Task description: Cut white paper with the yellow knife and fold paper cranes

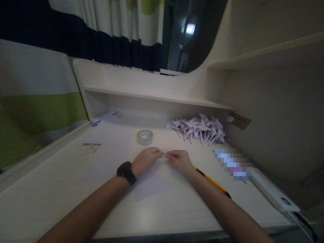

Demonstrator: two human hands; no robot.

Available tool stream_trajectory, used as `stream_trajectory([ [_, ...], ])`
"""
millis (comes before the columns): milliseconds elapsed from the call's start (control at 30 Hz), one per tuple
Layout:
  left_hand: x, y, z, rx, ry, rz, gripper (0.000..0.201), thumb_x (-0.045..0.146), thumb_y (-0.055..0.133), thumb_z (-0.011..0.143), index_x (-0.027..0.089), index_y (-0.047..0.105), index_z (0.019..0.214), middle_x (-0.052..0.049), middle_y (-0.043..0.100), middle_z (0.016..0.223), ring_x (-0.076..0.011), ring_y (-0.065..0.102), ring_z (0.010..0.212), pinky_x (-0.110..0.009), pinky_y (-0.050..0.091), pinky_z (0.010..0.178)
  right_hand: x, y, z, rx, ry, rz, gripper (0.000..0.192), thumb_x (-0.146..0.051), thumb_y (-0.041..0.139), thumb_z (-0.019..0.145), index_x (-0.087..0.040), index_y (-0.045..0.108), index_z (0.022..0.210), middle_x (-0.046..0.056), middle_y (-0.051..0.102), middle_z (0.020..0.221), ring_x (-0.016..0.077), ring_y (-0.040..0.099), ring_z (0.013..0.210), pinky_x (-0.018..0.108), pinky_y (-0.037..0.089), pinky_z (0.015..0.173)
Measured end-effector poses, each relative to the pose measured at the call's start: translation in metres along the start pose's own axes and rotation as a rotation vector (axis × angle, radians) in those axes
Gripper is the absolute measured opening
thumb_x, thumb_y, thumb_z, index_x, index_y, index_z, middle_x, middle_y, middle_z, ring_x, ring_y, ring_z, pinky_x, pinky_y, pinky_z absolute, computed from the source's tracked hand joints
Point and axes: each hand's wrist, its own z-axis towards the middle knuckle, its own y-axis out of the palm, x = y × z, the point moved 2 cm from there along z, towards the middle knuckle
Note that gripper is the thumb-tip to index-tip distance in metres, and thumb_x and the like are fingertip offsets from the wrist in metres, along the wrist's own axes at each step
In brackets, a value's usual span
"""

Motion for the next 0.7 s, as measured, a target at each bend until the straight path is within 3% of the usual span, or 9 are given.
stream_trajectory([
  [367, 0.0014, -0.0008, 0.0008, -0.022, -0.028, -0.051, 0.025, 0.007, 0.048, 0.089, 0.016, 0.070, 0.095, -0.007, 0.067, 0.087, -0.0179, 0.061, 0.081, -0.026, 0.045, 0.072, -0.0008, 0.0002, 0.0005, -0.002, 0.051, 0.012, 0.021, -0.033, 0.063, 0.076, -0.018, 0.078, 0.080, 0.004, 0.075, 0.072, 0.0190, 0.065, 0.063, 0.028, 0.048, 0.060],
  [567, -0.0055, 0.0017, 0.0039, -0.015, -0.187, -0.243, 0.020, 0.018, 0.052, 0.089, 0.016, 0.072, 0.088, -0.007, 0.072, 0.084, -0.0189, 0.064, 0.079, -0.027, 0.044, 0.071, -0.0047, 0.0022, -0.0028, 0.009, -0.006, -0.019, 0.018, -0.031, 0.064, 0.075, -0.021, 0.077, 0.080, 0.005, 0.076, 0.081, 0.0216, 0.069, 0.072, 0.031, 0.052, 0.068],
  [700, -0.0066, -0.0021, 0.0066, -0.007, -0.283, -0.412, 0.016, 0.021, 0.058, 0.085, 0.015, 0.073, 0.087, -0.006, 0.073, 0.084, -0.0183, 0.064, 0.077, -0.026, 0.043, 0.068, -0.0088, 0.0028, -0.0021, 0.086, 0.016, 0.058, 0.021, -0.036, 0.066, 0.075, -0.019, 0.077, 0.080, 0.006, 0.075, 0.074, 0.0202, 0.068, 0.066, 0.030, 0.052, 0.063],
])
